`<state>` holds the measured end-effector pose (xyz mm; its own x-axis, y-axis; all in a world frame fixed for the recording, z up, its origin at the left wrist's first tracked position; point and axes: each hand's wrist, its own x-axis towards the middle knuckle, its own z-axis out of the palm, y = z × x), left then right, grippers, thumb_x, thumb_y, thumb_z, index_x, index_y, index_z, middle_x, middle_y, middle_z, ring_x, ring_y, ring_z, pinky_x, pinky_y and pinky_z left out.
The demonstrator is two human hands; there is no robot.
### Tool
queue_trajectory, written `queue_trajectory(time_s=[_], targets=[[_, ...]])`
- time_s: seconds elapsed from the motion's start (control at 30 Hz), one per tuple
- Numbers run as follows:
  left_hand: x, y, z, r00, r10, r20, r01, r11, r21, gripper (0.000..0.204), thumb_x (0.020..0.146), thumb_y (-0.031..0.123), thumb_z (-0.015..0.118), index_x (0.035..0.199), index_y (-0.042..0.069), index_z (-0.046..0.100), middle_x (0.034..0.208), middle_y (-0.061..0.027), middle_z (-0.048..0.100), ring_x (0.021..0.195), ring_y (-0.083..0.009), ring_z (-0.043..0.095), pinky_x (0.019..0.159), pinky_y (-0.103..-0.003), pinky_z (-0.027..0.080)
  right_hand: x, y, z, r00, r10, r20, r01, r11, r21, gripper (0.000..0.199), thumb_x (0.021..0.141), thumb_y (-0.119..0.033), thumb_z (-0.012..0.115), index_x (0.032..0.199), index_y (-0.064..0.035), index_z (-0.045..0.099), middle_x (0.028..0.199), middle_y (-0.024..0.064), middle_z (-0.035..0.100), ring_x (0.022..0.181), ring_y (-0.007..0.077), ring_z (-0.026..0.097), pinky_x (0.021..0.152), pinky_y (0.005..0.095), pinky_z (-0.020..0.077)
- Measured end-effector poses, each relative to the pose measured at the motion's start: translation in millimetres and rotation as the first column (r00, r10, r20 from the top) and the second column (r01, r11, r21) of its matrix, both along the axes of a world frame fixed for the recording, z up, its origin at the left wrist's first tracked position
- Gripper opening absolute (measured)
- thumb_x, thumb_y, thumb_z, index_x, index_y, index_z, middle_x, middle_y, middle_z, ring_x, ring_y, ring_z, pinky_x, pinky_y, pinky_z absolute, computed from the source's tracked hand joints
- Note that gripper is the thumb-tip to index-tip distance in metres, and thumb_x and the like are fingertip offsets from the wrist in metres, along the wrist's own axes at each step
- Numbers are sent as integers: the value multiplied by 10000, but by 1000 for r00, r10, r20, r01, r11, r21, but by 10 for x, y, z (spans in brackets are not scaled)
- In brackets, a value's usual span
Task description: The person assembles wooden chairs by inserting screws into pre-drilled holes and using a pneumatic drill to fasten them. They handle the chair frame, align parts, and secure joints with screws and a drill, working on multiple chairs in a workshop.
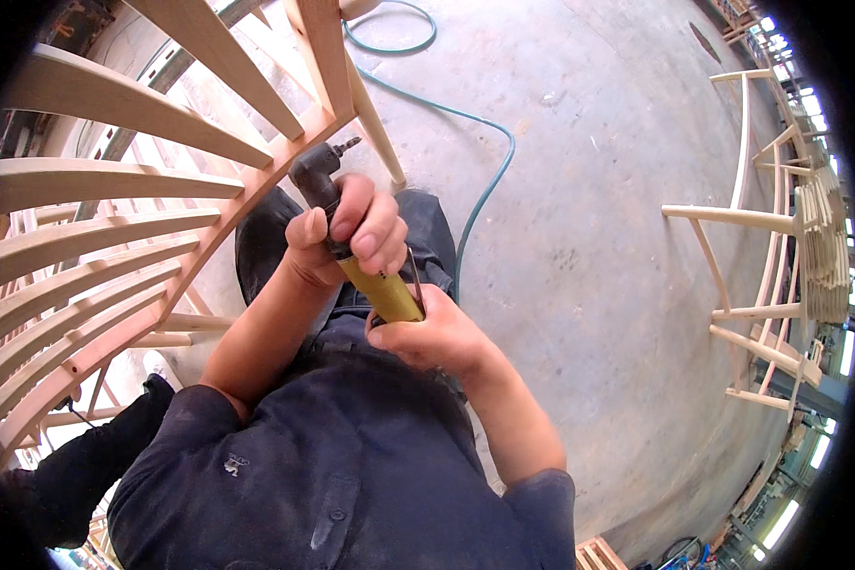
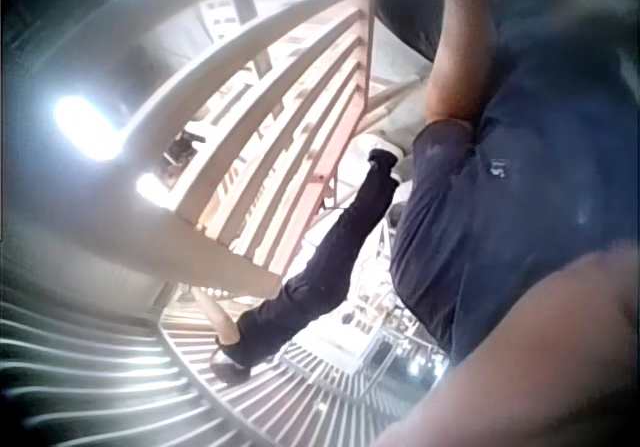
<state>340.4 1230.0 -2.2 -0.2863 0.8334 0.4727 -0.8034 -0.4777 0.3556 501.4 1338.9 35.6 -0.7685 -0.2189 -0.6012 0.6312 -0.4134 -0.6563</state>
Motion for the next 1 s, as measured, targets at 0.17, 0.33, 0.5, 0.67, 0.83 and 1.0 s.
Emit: queue_trajectory(time_s=[0.17, 0.33, 0.5, 0.67, 0.83, 1.0], targets=[[22, -57, 117, 971, 234, -43, -228, 862, -452, 261, 984, 266, 571, 764, 135, 517, 735, -31, 576, 725, -189, 605, 764, -354, 496, 4, -48, -172, 996, -64, -56, 81, 915, 395, 182, 766, -168, 772, 828, -41, 658, 633, -27, 553, 507, 68, 486, 475, 243, 357], [54, -76, 163, 947, 314, -65, -291, 754, -589, 275, 951, 224, 591, 718, 120, 490, 693, -59, 550, 718, -213, 605, 748, -359, 495, -1, -103, -226, 990, -64, -127, 121, 848, 516, 170, 770, -161, 771, 820, -48, 654, 675, -30, 576, 594, 63, 521, 544, 253, 406], [57, -91, 269, 916, 394, -75, -331, 637, -696, 260, 917, 201, 631, 719, 108, 489, 690, -87, 557, 714, -234, 604, 737, -363, 499, -47, -165, -275, 975, -66, -211, 181, 788, 589, 193, 772, -176, 772, 815, -35, 647, 695, -35, 582, 654, 67, 526, 595, 265, 438], [37, -120, 305, 886, 440, -146, -396, 555, -732, 239, 900, 186, 651, 730, 102, 504, 688, -98, 572, 715, -247, 608, 731, -367, 501, -118, -211, -223, 976, -63, -209, 184, 752, 633, 235, 783, -180, 783, 828, -11, 626, 697, -21, 581, 656, 75, 511, 601, 276, 450], [-6, -127, 261, 844, 491, -214, -463, 467, -754, 190, 887, 189, 672, 764, 93, 563, 682, -95, 600, 682, -220, 619, 706, -340, 501, -151, -295, -341, 966, -83, -245, 228, 717, 659, 256, 788, -183, 788, 826, 0, 613, 693, -7, 588, 645, 71, 506, 590, 285, 455], [-86, -64, 97, 816, 537, -215, -456, 368, -810, 214, 878, 232, 694, 793, 54, 610, 698, -86, 625, 632, -197, 622, 648, -325, 497, -282, -211, -404, 987, -36, -158, 135, 720, 681, 297, 782, -224, 802, 828, 0, 613, 712, 2, 599, 660, 72, 514, 610, 285, 462]])
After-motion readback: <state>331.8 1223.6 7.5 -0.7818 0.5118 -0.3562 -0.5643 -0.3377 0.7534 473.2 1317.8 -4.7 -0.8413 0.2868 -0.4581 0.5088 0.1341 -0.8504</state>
